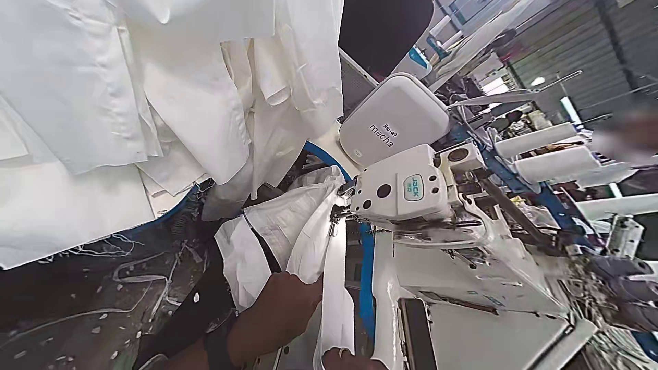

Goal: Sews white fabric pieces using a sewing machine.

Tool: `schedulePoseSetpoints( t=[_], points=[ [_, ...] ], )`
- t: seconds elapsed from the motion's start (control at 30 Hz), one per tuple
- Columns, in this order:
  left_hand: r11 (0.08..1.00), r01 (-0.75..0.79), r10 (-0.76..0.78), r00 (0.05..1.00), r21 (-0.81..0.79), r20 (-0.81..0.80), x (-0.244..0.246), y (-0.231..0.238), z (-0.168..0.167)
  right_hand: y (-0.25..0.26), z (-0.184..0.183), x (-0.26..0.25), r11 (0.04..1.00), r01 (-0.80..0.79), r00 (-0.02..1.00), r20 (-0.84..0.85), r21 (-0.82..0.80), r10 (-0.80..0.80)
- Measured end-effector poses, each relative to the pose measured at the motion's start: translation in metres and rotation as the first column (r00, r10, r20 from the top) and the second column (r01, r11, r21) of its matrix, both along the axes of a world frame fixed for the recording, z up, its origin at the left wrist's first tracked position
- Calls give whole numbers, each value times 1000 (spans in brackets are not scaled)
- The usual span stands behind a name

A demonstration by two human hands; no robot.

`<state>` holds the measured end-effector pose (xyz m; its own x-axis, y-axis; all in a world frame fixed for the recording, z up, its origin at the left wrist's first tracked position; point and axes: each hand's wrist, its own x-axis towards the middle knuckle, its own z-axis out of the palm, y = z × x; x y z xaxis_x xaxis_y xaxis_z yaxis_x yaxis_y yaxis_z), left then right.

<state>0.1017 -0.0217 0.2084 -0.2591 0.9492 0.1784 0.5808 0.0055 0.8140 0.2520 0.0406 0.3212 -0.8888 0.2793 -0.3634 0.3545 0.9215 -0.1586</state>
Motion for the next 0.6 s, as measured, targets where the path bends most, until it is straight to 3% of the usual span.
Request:
schedulePoseSetpoints(
  t=[0.1,0.2,0.33,0.6],
  points=[
    [978,157,-136,979,-136,154,-14,-2,16,-6,-1,-1,989,26,999,-45,143,-20],
    [970,219,-189,952,-106,239,-20,0,13,-10,1,-5,973,59,997,-67,223,-45],
    [979,202,-186,939,-26,291,-19,-3,7,-4,-6,-6,968,37,989,-145,247,0],
    [988,141,-116,948,-63,296,-17,-2,5,-7,-16,-19,946,131,976,-204,295,-72]
  ],
)
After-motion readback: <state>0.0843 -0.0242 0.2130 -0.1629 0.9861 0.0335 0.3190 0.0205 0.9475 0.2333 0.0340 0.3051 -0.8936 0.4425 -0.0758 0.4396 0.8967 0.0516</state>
